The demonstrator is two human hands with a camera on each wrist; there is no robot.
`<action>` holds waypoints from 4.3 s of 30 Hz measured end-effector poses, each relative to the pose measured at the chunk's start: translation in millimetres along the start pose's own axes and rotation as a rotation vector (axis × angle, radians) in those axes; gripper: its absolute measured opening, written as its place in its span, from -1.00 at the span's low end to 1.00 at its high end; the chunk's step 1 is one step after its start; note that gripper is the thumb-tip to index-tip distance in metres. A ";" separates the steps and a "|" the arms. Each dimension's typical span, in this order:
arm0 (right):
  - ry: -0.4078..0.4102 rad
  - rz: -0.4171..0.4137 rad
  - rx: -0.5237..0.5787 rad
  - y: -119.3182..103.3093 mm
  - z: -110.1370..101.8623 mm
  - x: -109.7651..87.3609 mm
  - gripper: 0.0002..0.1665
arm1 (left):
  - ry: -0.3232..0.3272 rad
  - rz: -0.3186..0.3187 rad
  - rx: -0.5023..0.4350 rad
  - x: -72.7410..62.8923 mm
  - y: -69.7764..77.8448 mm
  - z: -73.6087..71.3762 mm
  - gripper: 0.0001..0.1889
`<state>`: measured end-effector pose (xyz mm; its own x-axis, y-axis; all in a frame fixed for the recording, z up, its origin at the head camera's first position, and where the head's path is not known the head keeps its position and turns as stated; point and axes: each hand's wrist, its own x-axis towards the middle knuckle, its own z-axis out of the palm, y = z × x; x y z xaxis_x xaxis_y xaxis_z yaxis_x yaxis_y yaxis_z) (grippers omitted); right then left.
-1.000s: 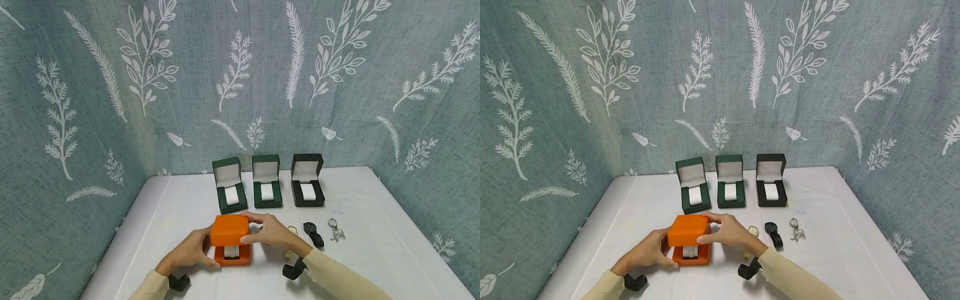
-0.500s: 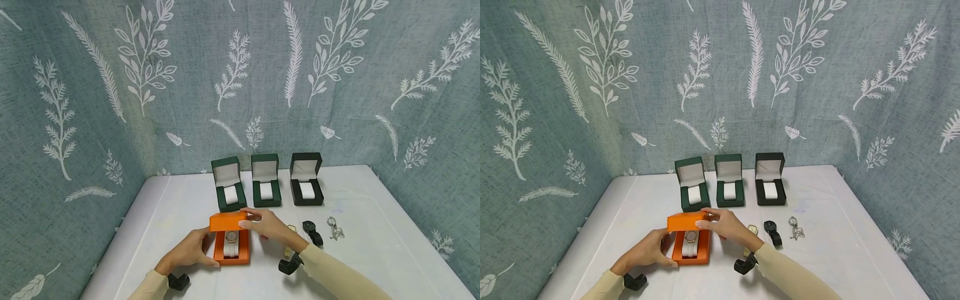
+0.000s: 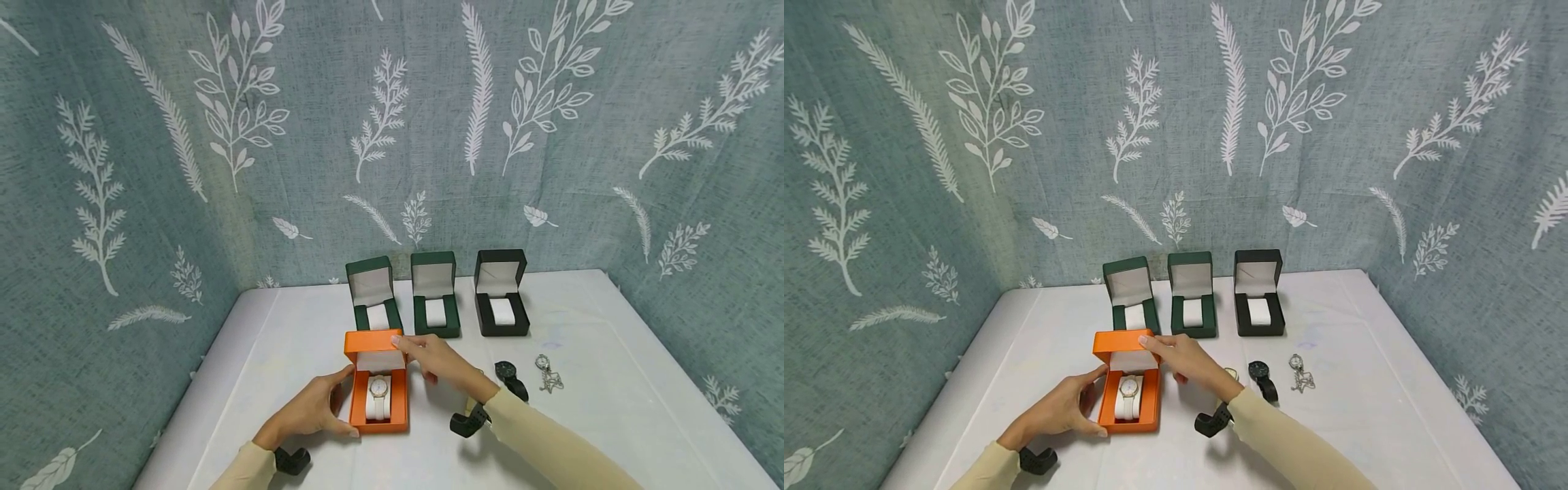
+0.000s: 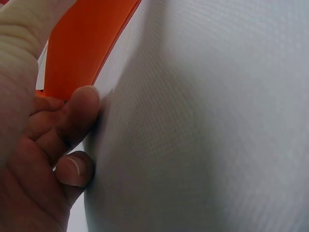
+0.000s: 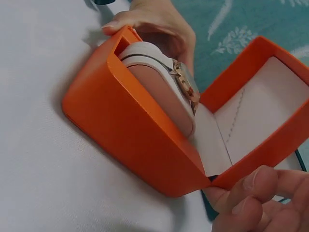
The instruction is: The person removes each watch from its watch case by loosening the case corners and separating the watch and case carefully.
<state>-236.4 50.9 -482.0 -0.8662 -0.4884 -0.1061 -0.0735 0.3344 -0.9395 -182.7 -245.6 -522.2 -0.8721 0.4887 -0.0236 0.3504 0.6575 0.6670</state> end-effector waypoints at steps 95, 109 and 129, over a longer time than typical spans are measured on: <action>0.020 -0.126 -0.072 37.7 31.1 -47.6 -0.20 | 0.223 0.113 -0.098 -1.2 12.0 -12.6 -0.38; 0.016 -0.109 -0.073 39.0 30.9 -47.8 -0.17 | 0.089 0.128 0.023 9.8 19.8 -0.5 -0.21; 0.017 -0.142 -0.086 35.9 32.8 -48.9 -0.19 | 0.011 0.150 0.111 14.0 33.5 -8.6 -0.28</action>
<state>-180.5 60.3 -521.2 -0.8520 -0.5225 0.0322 -0.2374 0.3308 -0.9133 -186.1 -221.7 -493.8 -0.8104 0.5806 0.0784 0.5122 0.6371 0.5760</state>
